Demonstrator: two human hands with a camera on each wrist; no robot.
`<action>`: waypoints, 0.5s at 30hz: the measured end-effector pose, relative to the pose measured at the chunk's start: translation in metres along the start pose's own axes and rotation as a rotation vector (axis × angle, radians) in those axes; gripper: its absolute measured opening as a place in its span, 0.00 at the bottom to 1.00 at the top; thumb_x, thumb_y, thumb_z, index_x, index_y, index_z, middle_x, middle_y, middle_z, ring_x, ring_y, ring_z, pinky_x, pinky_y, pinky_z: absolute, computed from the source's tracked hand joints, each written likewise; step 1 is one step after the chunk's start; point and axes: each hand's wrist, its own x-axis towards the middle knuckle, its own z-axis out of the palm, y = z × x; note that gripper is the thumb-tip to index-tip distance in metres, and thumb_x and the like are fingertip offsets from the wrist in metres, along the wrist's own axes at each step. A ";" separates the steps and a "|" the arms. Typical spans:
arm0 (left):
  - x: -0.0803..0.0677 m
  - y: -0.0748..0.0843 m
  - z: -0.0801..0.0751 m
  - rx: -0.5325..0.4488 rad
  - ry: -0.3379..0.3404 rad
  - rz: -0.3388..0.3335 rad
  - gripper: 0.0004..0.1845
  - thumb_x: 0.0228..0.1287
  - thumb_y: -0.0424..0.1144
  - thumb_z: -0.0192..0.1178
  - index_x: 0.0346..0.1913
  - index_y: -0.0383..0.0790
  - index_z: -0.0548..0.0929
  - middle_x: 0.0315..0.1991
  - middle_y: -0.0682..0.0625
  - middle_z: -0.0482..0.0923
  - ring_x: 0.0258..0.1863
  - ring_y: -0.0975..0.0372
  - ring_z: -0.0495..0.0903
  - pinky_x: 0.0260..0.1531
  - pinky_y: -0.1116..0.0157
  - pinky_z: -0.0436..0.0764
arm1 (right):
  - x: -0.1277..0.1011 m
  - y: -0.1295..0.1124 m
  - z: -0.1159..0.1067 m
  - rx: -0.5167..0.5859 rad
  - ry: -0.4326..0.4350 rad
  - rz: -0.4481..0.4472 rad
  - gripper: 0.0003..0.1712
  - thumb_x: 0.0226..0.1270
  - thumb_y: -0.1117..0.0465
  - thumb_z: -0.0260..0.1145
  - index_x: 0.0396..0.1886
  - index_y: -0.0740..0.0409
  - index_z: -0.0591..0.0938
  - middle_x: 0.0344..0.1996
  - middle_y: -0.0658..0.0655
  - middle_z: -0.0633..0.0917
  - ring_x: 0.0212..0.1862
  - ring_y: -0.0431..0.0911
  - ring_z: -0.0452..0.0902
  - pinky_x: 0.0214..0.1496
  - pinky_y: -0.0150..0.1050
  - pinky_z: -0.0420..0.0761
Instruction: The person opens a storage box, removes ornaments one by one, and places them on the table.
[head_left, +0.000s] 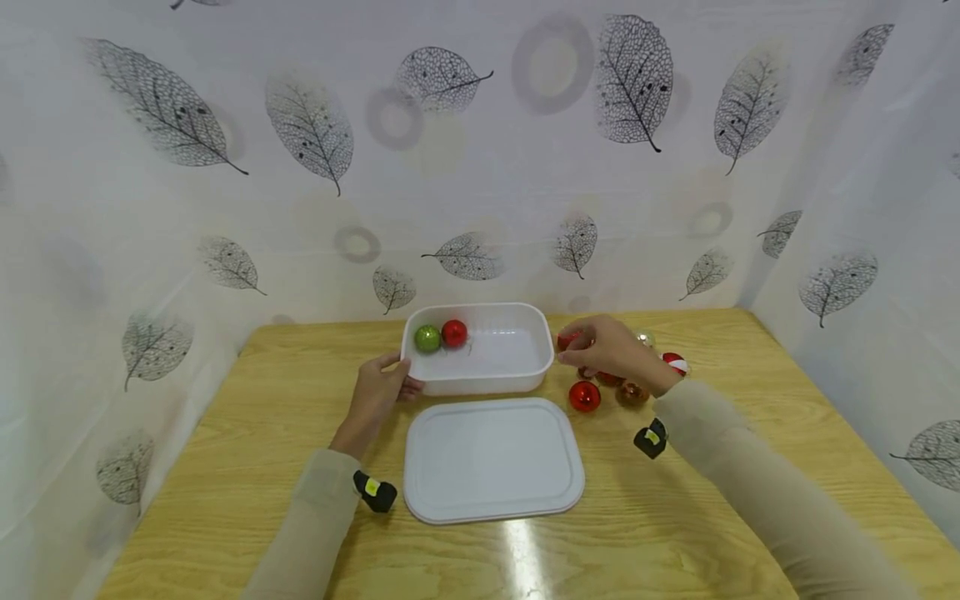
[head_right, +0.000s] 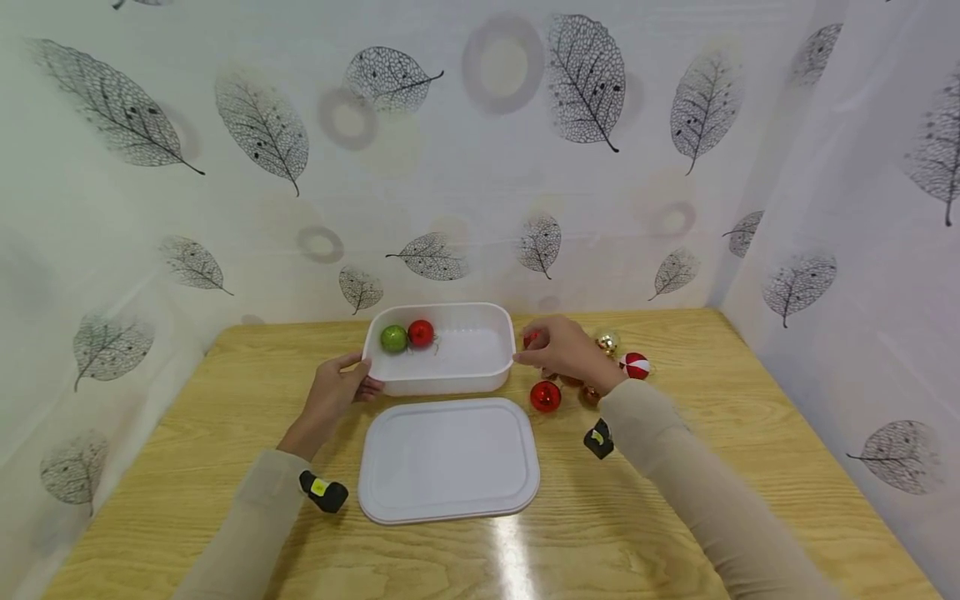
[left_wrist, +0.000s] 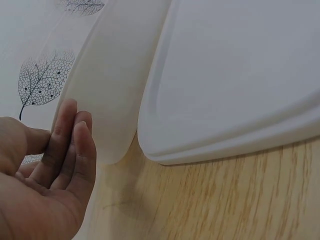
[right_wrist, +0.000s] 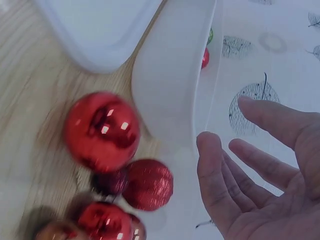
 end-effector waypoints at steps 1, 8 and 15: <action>0.000 0.000 0.000 0.000 -0.001 0.002 0.25 0.80 0.37 0.51 0.70 0.24 0.67 0.29 0.43 0.86 0.26 0.63 0.85 0.32 0.67 0.88 | 0.004 -0.003 0.004 0.004 -0.004 -0.012 0.28 0.67 0.57 0.72 0.61 0.69 0.79 0.41 0.65 0.87 0.34 0.58 0.86 0.38 0.50 0.89; 0.000 -0.003 -0.002 0.005 0.002 0.001 0.24 0.80 0.37 0.51 0.71 0.25 0.67 0.30 0.43 0.86 0.26 0.62 0.85 0.33 0.66 0.88 | 0.029 -0.023 0.032 0.067 -0.037 -0.062 0.27 0.66 0.60 0.73 0.60 0.67 0.80 0.45 0.66 0.86 0.41 0.61 0.86 0.42 0.52 0.89; 0.002 -0.003 -0.001 0.012 0.002 0.002 0.24 0.80 0.36 0.50 0.71 0.26 0.67 0.29 0.43 0.86 0.26 0.62 0.86 0.33 0.66 0.88 | 0.057 -0.038 0.055 0.084 -0.039 -0.066 0.26 0.65 0.61 0.74 0.60 0.67 0.80 0.42 0.64 0.87 0.41 0.59 0.85 0.37 0.43 0.89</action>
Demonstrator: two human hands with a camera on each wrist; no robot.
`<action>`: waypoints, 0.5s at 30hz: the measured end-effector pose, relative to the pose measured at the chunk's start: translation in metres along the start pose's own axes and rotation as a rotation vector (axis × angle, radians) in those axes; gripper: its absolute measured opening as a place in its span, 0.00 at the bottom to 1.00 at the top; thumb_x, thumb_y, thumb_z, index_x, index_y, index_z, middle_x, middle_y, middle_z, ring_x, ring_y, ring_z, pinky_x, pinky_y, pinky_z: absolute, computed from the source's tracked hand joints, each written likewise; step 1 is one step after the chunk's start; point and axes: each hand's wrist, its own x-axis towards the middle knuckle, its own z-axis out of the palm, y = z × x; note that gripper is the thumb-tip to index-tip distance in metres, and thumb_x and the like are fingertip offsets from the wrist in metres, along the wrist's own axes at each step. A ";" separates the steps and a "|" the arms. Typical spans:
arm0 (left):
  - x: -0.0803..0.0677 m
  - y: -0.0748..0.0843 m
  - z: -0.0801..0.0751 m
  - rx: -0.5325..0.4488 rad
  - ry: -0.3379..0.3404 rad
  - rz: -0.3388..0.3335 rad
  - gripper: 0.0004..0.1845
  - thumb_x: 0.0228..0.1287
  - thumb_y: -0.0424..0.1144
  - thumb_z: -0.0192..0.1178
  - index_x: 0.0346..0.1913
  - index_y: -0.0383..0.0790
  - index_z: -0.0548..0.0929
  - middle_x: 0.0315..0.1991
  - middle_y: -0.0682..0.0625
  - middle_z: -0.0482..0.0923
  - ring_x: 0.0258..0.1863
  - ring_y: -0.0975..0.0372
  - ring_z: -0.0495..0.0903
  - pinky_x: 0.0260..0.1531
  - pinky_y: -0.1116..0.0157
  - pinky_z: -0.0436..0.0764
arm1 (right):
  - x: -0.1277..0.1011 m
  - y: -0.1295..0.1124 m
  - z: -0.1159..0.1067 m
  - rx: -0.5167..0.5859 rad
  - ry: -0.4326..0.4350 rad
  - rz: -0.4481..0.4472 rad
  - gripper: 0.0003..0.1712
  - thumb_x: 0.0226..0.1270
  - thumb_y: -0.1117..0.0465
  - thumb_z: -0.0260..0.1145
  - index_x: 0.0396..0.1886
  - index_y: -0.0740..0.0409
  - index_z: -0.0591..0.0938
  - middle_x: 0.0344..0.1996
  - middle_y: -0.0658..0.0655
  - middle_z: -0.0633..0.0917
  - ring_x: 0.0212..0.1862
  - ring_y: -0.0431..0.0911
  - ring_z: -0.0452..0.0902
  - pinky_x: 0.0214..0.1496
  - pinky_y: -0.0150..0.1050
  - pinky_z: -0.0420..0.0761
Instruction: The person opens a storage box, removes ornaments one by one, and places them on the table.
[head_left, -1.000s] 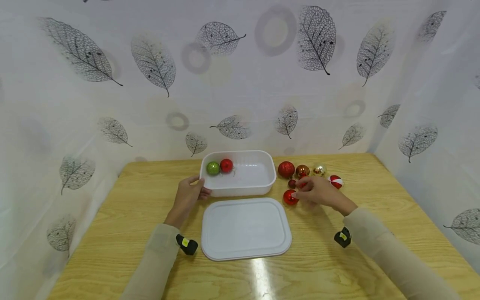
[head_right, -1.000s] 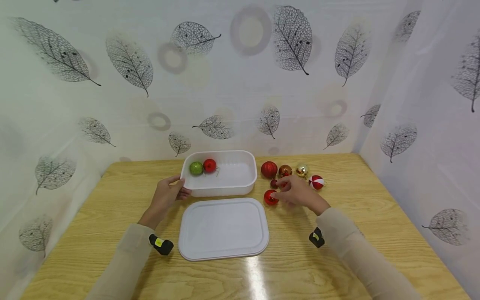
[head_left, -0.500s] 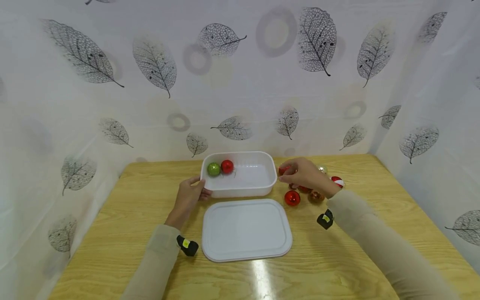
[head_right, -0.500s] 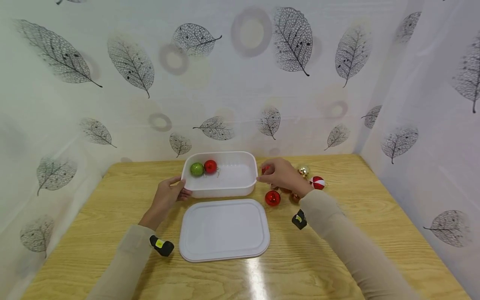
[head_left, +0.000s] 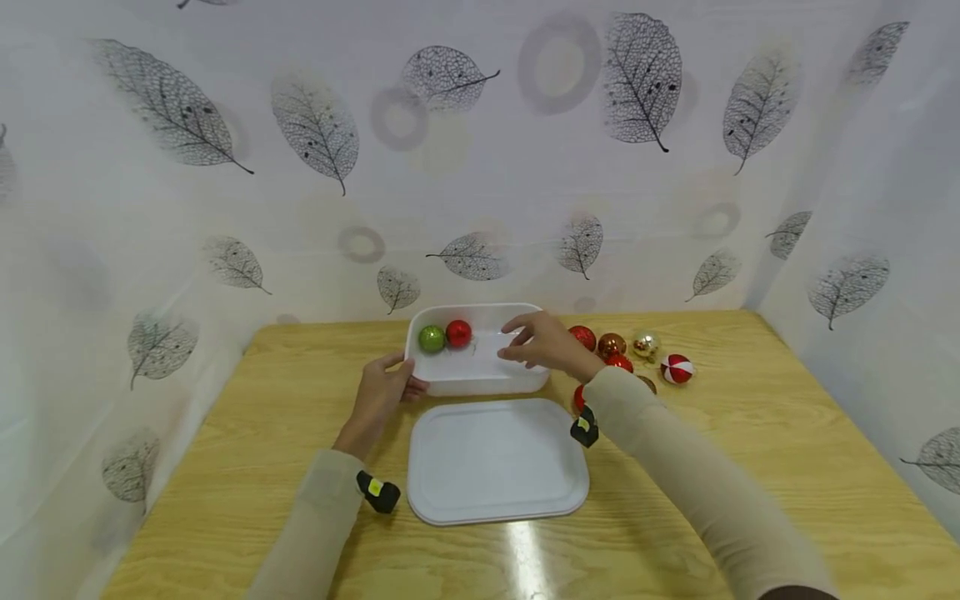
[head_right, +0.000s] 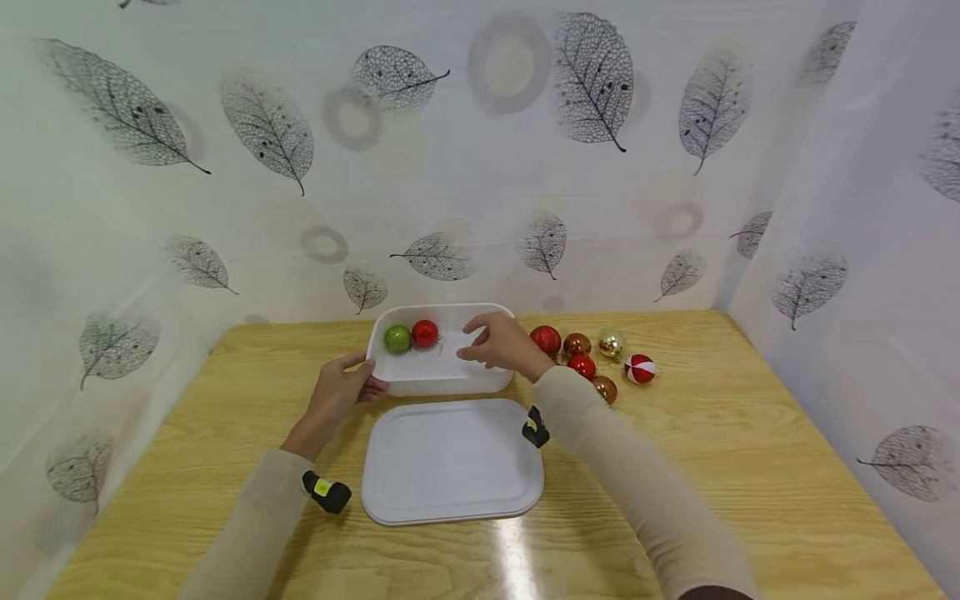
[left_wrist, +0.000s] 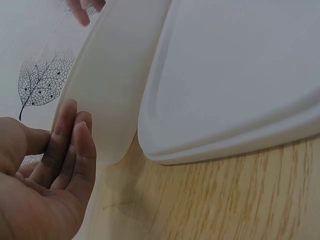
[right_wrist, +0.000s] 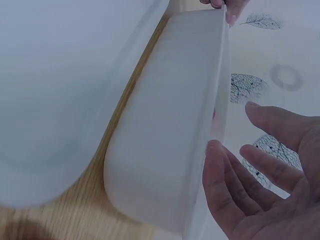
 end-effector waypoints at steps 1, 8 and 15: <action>0.000 0.000 0.000 0.004 0.000 0.001 0.24 0.80 0.36 0.50 0.71 0.26 0.67 0.29 0.43 0.86 0.26 0.62 0.86 0.32 0.67 0.88 | 0.004 -0.001 0.003 0.010 -0.004 0.006 0.27 0.65 0.61 0.74 0.61 0.66 0.80 0.42 0.64 0.87 0.42 0.59 0.85 0.37 0.43 0.89; 0.001 0.001 0.001 0.007 -0.007 -0.004 0.24 0.80 0.36 0.51 0.71 0.25 0.67 0.30 0.43 0.86 0.27 0.61 0.86 0.33 0.67 0.88 | 0.027 -0.007 0.024 0.052 -0.006 0.043 0.30 0.65 0.60 0.74 0.64 0.66 0.77 0.40 0.64 0.87 0.44 0.62 0.85 0.41 0.46 0.89; 0.000 0.003 0.000 -0.005 -0.013 -0.006 0.25 0.80 0.37 0.51 0.72 0.25 0.66 0.30 0.43 0.87 0.27 0.61 0.86 0.34 0.67 0.88 | 0.045 -0.005 0.039 0.041 0.022 0.066 0.33 0.64 0.60 0.76 0.65 0.68 0.76 0.40 0.65 0.88 0.40 0.58 0.86 0.39 0.45 0.89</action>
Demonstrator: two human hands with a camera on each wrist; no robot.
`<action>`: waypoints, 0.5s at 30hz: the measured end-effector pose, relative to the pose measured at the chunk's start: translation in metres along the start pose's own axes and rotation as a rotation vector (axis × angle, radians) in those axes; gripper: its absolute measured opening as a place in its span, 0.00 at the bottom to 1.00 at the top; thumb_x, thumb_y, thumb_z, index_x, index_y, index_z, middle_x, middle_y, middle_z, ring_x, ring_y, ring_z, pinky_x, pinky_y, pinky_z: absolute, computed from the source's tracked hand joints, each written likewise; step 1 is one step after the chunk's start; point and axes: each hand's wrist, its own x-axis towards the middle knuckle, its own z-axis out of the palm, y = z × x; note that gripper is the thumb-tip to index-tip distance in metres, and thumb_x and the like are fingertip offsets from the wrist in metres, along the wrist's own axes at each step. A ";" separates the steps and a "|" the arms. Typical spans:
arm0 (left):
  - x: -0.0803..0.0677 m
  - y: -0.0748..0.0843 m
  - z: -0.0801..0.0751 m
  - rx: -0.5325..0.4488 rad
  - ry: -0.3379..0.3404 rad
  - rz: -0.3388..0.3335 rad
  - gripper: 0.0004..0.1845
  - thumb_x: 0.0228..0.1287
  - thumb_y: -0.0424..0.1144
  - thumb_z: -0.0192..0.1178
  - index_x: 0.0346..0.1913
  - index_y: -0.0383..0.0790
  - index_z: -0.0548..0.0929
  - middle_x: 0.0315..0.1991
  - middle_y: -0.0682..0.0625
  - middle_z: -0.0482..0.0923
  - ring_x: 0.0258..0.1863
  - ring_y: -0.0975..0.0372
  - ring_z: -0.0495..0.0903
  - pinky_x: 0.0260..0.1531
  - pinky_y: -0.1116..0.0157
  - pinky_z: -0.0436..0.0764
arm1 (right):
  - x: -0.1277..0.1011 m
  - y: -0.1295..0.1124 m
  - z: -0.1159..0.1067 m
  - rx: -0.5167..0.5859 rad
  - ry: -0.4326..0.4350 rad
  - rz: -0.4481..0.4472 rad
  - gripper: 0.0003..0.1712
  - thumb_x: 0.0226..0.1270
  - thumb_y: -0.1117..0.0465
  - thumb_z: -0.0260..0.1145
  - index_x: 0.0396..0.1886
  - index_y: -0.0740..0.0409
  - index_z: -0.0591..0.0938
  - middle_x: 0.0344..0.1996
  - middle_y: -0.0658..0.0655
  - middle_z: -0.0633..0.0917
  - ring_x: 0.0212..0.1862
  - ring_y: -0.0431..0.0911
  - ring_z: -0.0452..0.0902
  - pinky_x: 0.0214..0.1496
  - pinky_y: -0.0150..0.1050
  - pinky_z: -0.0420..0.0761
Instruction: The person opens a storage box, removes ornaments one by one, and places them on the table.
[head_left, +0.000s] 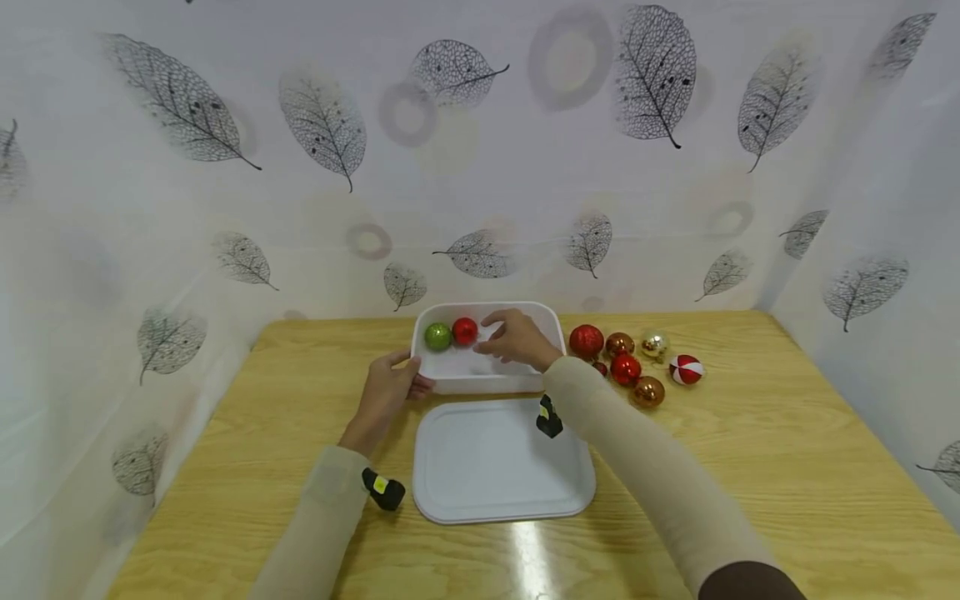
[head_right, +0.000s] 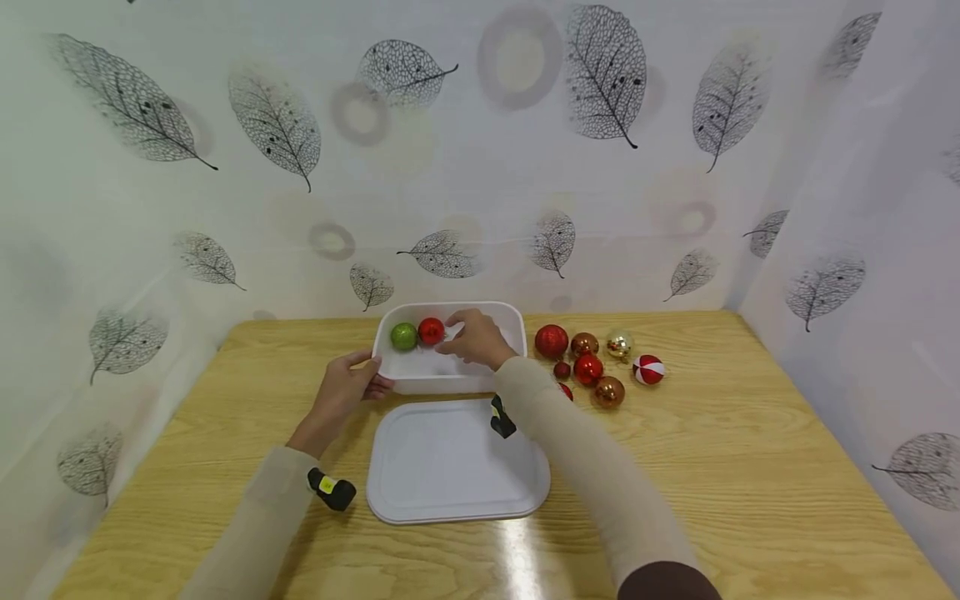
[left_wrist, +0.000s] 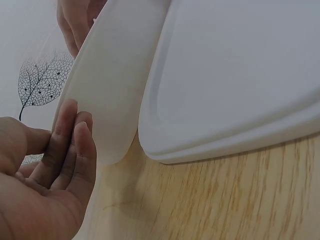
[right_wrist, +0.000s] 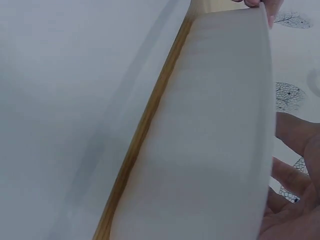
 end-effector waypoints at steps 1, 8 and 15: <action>0.000 0.001 0.000 0.000 0.000 0.000 0.26 0.80 0.37 0.51 0.72 0.25 0.66 0.30 0.43 0.87 0.27 0.61 0.86 0.33 0.66 0.88 | 0.002 0.000 0.001 0.000 0.006 0.010 0.33 0.64 0.60 0.76 0.65 0.67 0.76 0.41 0.65 0.88 0.40 0.58 0.86 0.39 0.45 0.89; 0.001 -0.001 0.001 0.004 0.012 0.001 0.25 0.80 0.37 0.52 0.72 0.25 0.66 0.30 0.43 0.87 0.27 0.61 0.86 0.35 0.65 0.88 | 0.015 0.003 0.009 0.032 0.036 0.063 0.33 0.63 0.59 0.76 0.66 0.64 0.76 0.45 0.66 0.87 0.39 0.57 0.86 0.41 0.47 0.89; 0.000 -0.001 0.001 0.011 0.014 -0.005 0.25 0.80 0.36 0.51 0.72 0.26 0.66 0.31 0.42 0.87 0.28 0.61 0.86 0.35 0.66 0.88 | 0.023 0.005 0.015 0.053 0.057 0.088 0.34 0.62 0.58 0.77 0.65 0.65 0.76 0.38 0.64 0.88 0.36 0.56 0.85 0.40 0.46 0.89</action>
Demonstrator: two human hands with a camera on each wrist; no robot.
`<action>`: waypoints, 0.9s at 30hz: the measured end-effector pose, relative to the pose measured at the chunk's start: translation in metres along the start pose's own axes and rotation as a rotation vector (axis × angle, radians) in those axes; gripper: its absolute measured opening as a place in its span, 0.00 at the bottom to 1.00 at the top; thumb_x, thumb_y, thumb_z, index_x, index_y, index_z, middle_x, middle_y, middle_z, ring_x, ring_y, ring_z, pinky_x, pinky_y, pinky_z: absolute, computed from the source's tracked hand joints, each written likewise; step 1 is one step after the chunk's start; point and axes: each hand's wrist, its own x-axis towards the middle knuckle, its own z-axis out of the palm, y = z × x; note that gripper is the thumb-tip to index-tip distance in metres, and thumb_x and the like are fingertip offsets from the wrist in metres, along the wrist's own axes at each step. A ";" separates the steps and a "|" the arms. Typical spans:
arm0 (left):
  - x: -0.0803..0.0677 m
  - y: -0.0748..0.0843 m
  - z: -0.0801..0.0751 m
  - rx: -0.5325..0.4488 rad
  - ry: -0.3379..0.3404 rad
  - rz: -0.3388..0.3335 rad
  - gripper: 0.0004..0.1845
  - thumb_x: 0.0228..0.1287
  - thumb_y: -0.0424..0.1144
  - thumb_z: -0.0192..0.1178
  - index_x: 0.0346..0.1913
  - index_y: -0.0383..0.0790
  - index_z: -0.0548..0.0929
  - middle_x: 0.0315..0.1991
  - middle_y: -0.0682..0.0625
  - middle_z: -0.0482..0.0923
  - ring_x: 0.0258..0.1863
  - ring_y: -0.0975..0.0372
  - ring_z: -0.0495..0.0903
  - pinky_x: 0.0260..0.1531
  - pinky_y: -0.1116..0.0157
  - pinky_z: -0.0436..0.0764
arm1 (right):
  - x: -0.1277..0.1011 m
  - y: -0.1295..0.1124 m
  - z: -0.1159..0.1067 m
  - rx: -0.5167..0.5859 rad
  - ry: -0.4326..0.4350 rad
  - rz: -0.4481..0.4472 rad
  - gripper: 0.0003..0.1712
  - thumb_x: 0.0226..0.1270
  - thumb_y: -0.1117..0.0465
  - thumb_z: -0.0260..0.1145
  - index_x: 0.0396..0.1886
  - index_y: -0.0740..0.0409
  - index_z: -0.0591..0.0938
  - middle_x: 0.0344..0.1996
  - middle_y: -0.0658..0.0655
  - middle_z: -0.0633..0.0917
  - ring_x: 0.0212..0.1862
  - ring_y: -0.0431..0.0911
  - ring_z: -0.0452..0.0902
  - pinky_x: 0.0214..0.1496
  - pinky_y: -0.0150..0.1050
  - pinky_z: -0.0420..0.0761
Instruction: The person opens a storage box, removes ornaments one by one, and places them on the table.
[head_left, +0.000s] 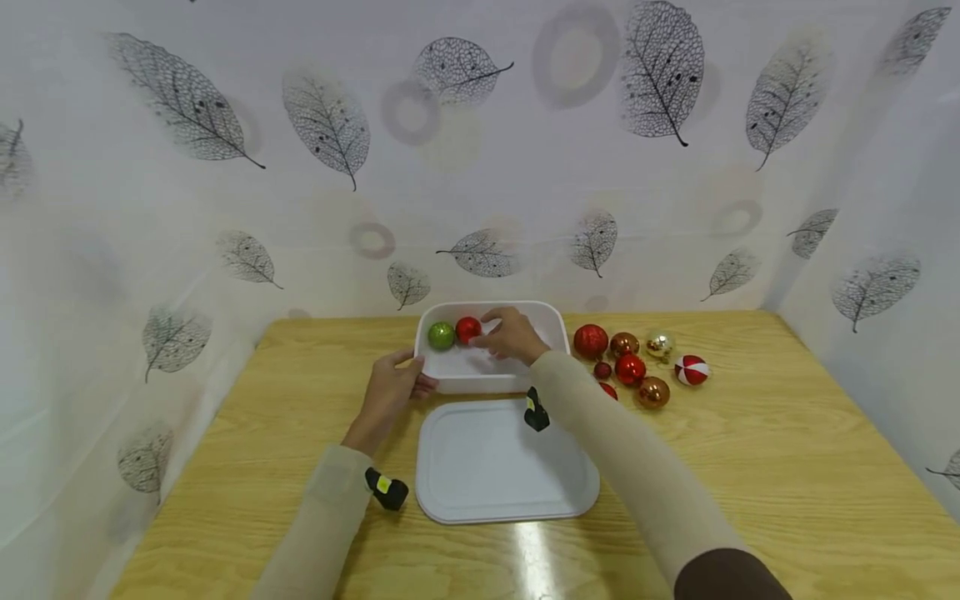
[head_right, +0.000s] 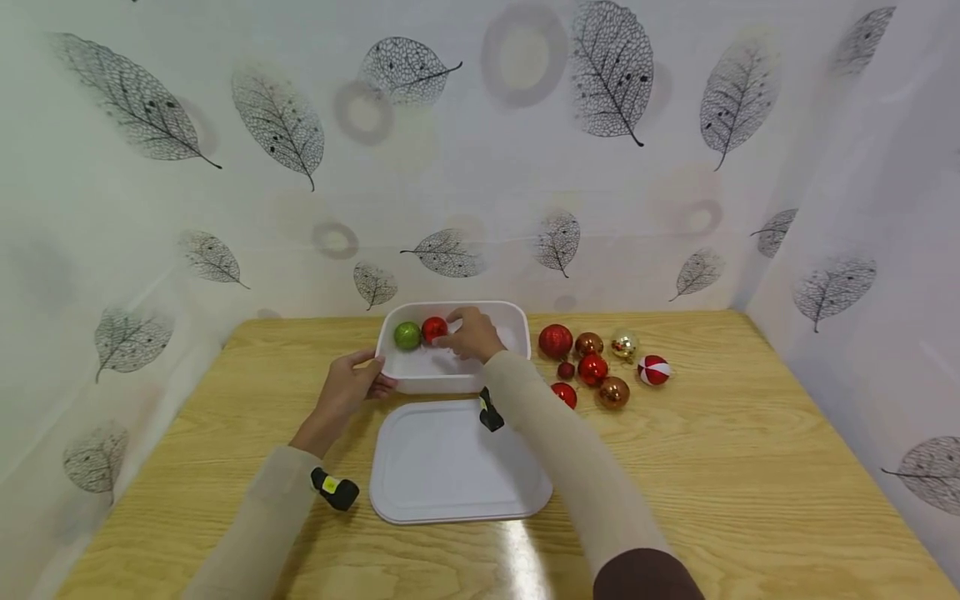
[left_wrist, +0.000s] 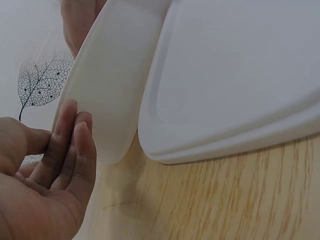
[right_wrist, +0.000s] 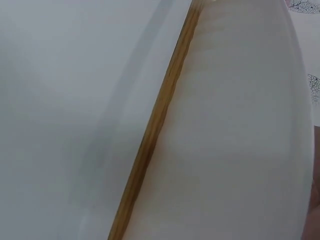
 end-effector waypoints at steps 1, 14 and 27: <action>0.000 0.000 0.000 0.001 0.000 0.000 0.25 0.80 0.37 0.51 0.72 0.26 0.66 0.31 0.42 0.87 0.28 0.61 0.86 0.35 0.66 0.88 | 0.002 0.000 0.001 0.001 0.001 0.005 0.34 0.62 0.58 0.77 0.65 0.64 0.76 0.37 0.63 0.88 0.35 0.56 0.85 0.40 0.46 0.89; 0.003 -0.003 0.000 0.005 -0.002 0.010 0.24 0.80 0.35 0.51 0.71 0.26 0.67 0.30 0.42 0.86 0.28 0.61 0.86 0.35 0.66 0.88 | 0.017 0.004 0.012 -0.038 0.050 0.036 0.35 0.62 0.56 0.77 0.65 0.63 0.76 0.38 0.63 0.87 0.27 0.46 0.80 0.27 0.31 0.79; 0.002 0.000 -0.002 0.017 -0.003 -0.011 0.24 0.80 0.36 0.51 0.71 0.27 0.68 0.32 0.41 0.86 0.29 0.61 0.86 0.36 0.66 0.88 | 0.025 0.002 0.021 -0.052 0.064 0.062 0.32 0.64 0.56 0.76 0.64 0.63 0.77 0.39 0.63 0.87 0.25 0.45 0.80 0.24 0.31 0.79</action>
